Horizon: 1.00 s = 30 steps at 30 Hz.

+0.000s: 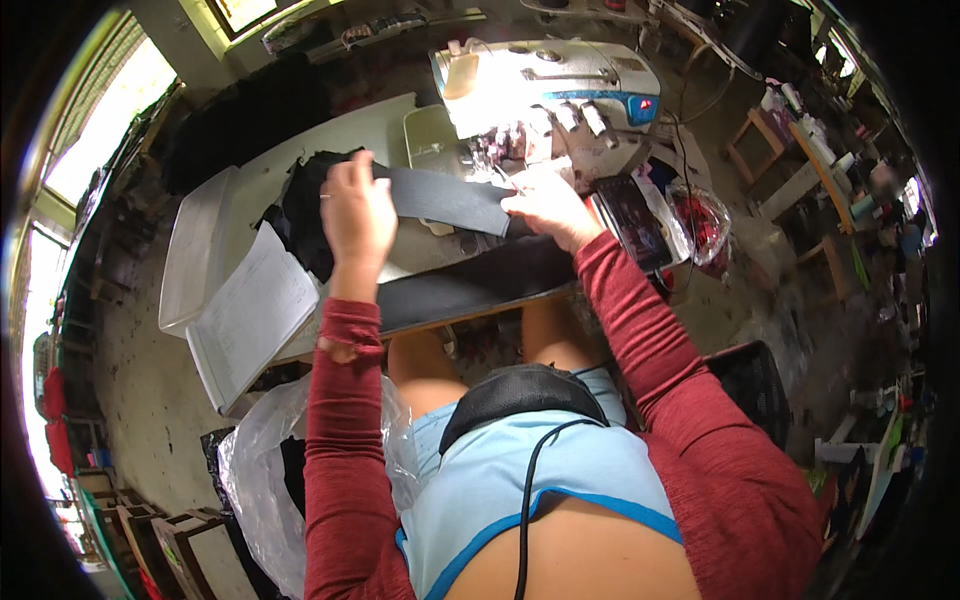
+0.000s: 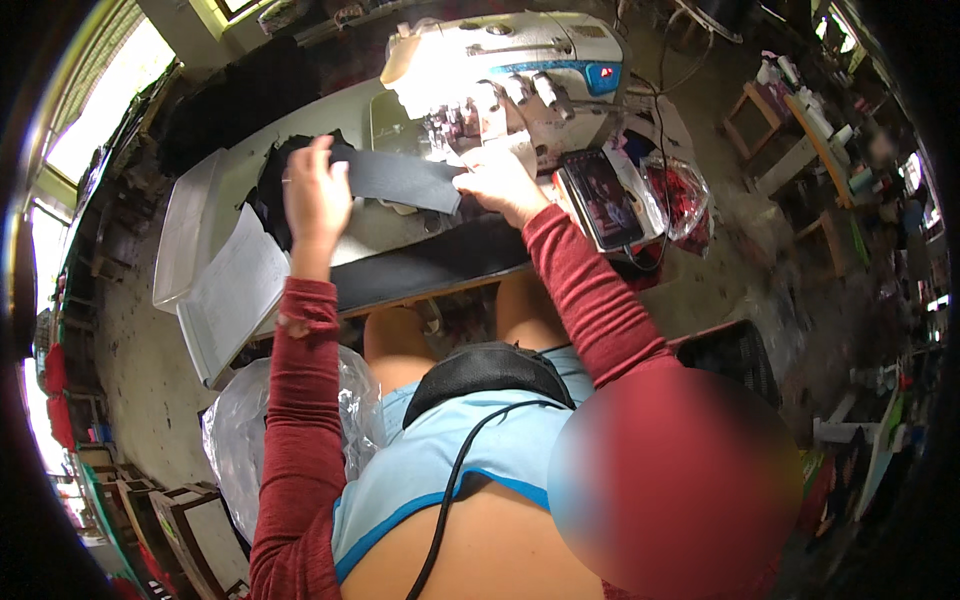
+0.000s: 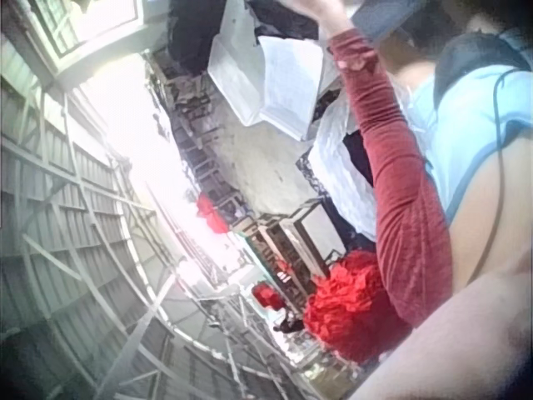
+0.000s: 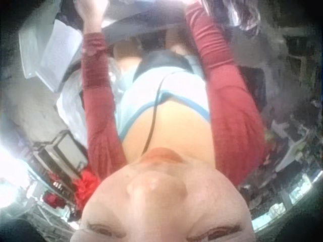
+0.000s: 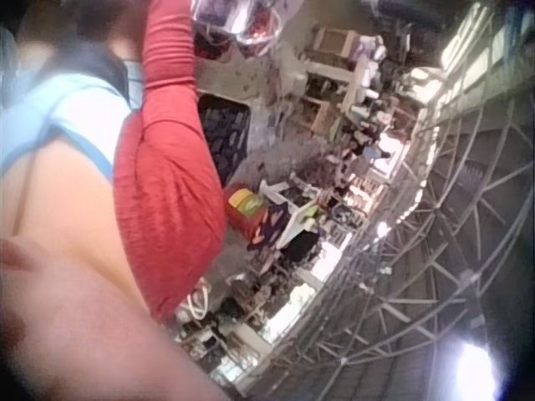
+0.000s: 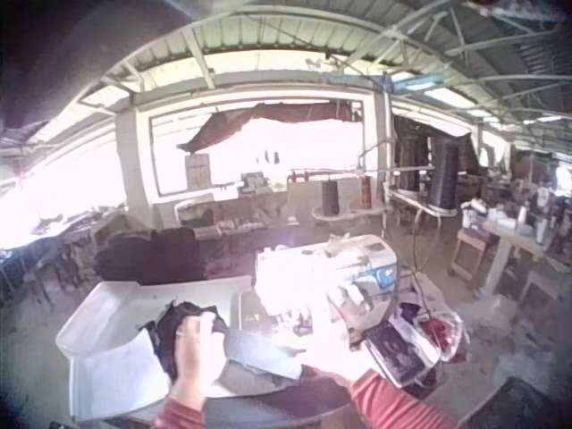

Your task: The person repeatedly cuts small pieces from a long strip of black fabric using scissors. They trim the strip, fold it, and cut off sections, placing the cut pieces into a pile on the table.

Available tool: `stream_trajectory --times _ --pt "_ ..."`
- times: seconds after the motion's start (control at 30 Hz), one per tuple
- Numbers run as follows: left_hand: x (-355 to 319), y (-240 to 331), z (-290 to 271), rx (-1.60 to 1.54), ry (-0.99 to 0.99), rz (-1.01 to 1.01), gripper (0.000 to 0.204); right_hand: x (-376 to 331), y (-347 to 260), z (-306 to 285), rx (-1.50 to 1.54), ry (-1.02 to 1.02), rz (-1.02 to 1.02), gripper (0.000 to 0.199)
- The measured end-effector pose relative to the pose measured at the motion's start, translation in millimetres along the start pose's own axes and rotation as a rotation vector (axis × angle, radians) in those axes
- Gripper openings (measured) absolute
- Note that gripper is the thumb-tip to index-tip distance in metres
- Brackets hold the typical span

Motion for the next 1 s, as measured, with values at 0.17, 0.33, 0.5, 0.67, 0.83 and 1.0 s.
stream_trajectory --times 0.17,0.33,0.5,0.67,0.83,1.0 --pt "-38 62 40 -0.358 -0.299 0.415 0.038 -4 24 2 0.124 0.069 0.091 0.012" --pt "-56 66 42 -0.232 -0.219 0.235 0.047 -14 24 0 -0.055 0.185 -0.125 0.021" --pt "-52 72 39 -0.143 -0.222 0.170 0.046 -25 7 17 -0.091 0.244 -0.309 0.034" --pt "-51 74 42 -0.145 -0.212 0.168 0.046 -29 5 24 -0.537 0.162 -0.275 0.048" --pt "-37 66 52 -0.103 -0.235 0.205 0.038 -30 16 21 -0.713 0.235 -0.214 0.047" --pt "5 5 93 -0.181 -0.340 -0.106 0.035 -37 12 27 -0.666 0.215 -0.178 0.043"
Point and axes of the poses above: each hand's wrist, its own x-axis towards the middle knuckle, its own z-axis out of the palm, y = z × x, the point moved 5 cm from there along x, towards the middle knuckle, and after that the axes turned 1 degree about -x, right-handed, at the moved point
